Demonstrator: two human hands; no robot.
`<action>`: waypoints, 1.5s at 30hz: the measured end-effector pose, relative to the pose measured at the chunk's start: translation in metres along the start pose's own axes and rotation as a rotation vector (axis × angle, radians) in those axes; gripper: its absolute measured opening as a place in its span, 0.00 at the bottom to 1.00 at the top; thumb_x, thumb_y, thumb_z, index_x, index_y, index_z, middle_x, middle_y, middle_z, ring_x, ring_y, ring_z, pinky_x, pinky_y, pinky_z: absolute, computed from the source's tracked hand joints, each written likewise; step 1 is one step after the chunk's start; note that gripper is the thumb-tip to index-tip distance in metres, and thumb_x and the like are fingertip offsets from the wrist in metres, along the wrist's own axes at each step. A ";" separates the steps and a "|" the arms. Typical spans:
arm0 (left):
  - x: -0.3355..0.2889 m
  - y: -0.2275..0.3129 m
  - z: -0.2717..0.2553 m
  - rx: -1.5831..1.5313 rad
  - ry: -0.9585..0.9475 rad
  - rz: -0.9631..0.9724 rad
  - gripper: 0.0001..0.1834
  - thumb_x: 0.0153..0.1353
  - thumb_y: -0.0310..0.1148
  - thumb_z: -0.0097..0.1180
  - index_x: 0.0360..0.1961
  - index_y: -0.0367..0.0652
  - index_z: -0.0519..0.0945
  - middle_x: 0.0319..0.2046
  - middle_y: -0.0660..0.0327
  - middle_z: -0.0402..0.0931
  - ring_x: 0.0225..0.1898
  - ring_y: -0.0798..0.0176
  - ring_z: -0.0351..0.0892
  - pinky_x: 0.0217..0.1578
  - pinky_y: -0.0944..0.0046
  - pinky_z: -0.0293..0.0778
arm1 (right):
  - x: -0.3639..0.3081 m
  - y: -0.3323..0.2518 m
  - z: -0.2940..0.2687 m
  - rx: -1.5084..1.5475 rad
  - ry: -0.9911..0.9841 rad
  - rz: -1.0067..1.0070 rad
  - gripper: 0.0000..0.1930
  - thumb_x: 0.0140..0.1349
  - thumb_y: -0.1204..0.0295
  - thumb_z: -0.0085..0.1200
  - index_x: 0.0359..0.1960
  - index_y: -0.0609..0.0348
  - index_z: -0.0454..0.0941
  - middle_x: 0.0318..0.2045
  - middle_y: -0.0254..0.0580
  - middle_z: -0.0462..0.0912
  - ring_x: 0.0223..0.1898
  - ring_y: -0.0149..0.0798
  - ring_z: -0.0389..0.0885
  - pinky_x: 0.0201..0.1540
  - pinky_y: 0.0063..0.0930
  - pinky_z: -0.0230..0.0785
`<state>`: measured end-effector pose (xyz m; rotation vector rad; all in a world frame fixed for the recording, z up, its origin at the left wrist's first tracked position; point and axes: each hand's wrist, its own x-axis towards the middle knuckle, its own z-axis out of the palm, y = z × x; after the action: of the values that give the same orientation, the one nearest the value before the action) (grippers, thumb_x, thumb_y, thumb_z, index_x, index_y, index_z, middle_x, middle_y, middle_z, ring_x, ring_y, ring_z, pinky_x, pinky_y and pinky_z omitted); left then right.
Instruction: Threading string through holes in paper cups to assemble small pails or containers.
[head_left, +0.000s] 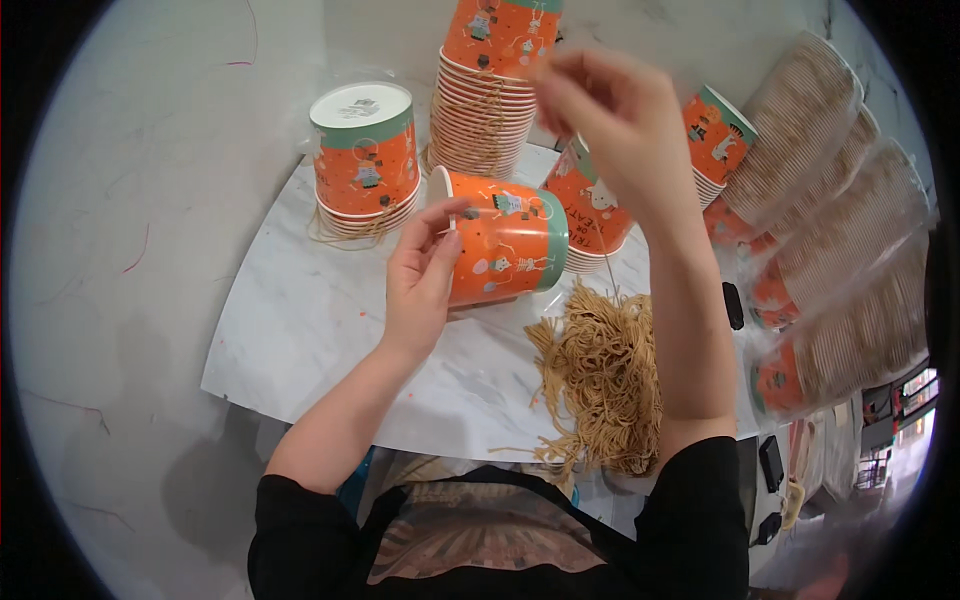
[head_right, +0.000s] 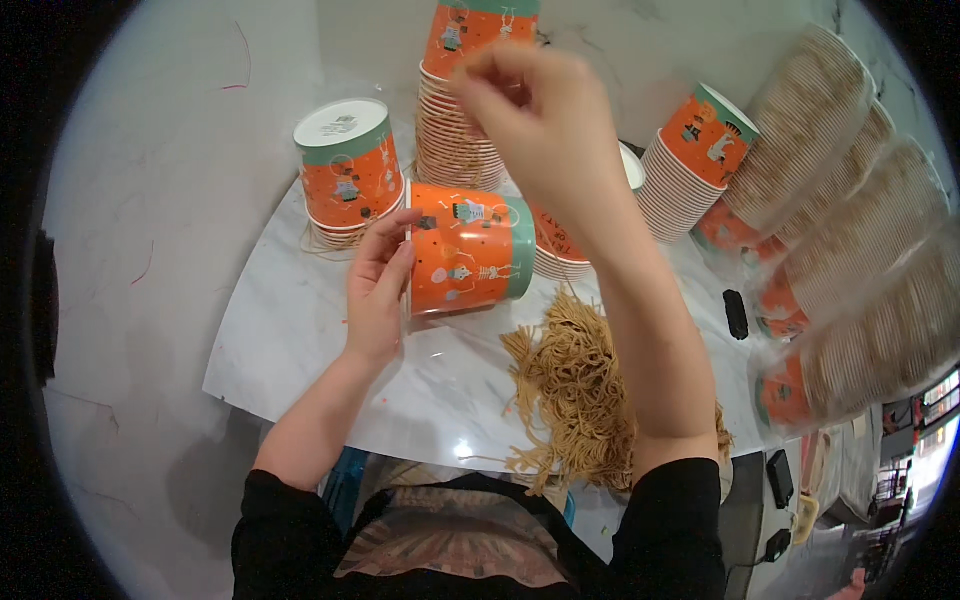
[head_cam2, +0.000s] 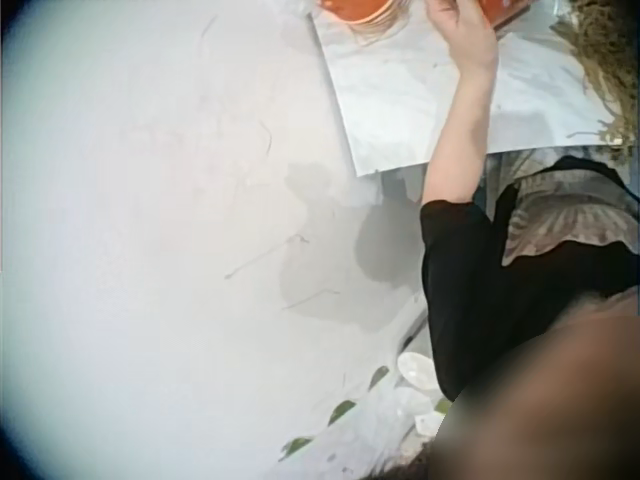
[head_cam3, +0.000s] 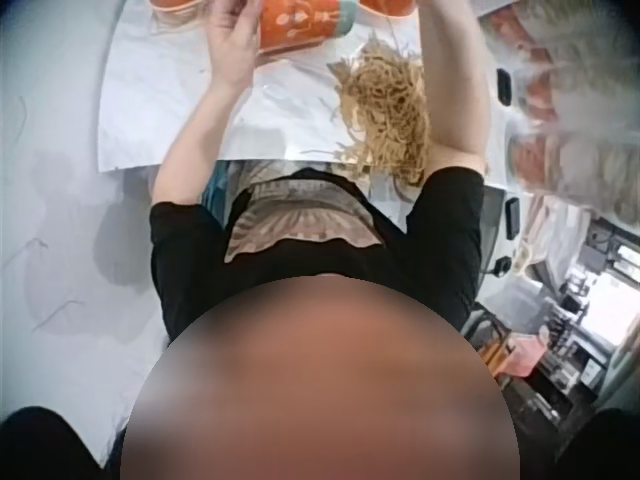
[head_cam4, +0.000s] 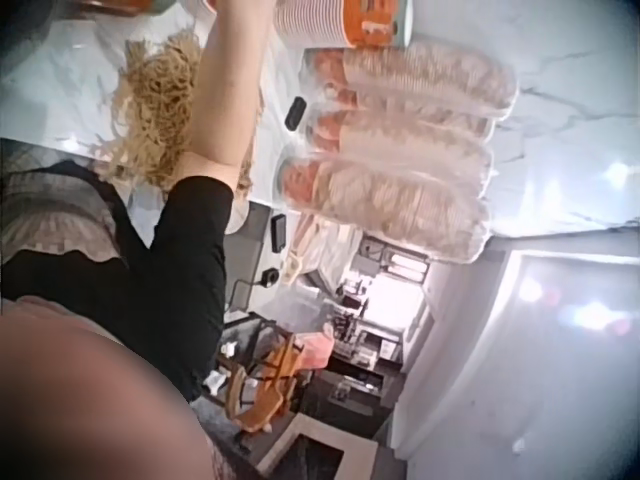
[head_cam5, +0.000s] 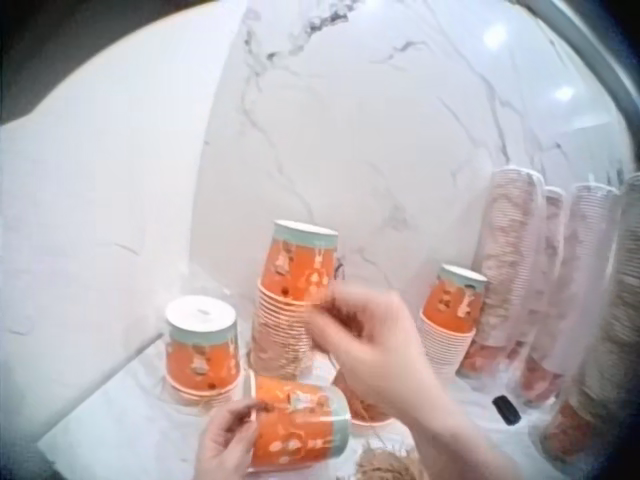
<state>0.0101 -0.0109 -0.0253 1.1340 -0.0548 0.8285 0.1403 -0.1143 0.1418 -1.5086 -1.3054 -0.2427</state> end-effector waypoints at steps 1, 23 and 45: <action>0.000 0.000 -0.001 0.000 0.002 0.001 0.17 0.75 0.29 0.47 0.61 0.37 0.72 0.55 0.60 0.74 0.53 0.73 0.73 0.50 0.69 0.75 | 0.015 -0.011 0.006 0.075 0.058 -0.005 0.10 0.64 0.71 0.60 0.36 0.69 0.84 0.23 0.36 0.83 0.26 0.22 0.77 0.30 0.20 0.69; -0.004 -0.005 -0.005 0.145 0.030 0.060 0.11 0.73 0.34 0.55 0.48 0.37 0.77 0.45 0.64 0.76 0.47 0.74 0.75 0.45 0.71 0.77 | -0.062 0.017 0.027 -0.065 -0.415 0.292 0.09 0.59 0.69 0.61 0.32 0.65 0.84 0.20 0.38 0.80 0.21 0.29 0.75 0.26 0.26 0.68; -0.009 -0.011 -0.004 0.112 0.026 0.007 0.11 0.75 0.33 0.51 0.41 0.35 0.78 0.49 0.61 0.74 0.44 0.74 0.74 0.42 0.73 0.77 | -0.076 0.025 0.017 -0.193 -0.319 0.002 0.06 0.55 0.73 0.64 0.35 0.58 0.84 0.27 0.40 0.84 0.27 0.38 0.85 0.30 0.27 0.76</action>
<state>0.0089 -0.0147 -0.0400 1.2287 0.0101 0.8609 0.1241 -0.1412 0.0664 -1.7640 -1.5671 -0.1323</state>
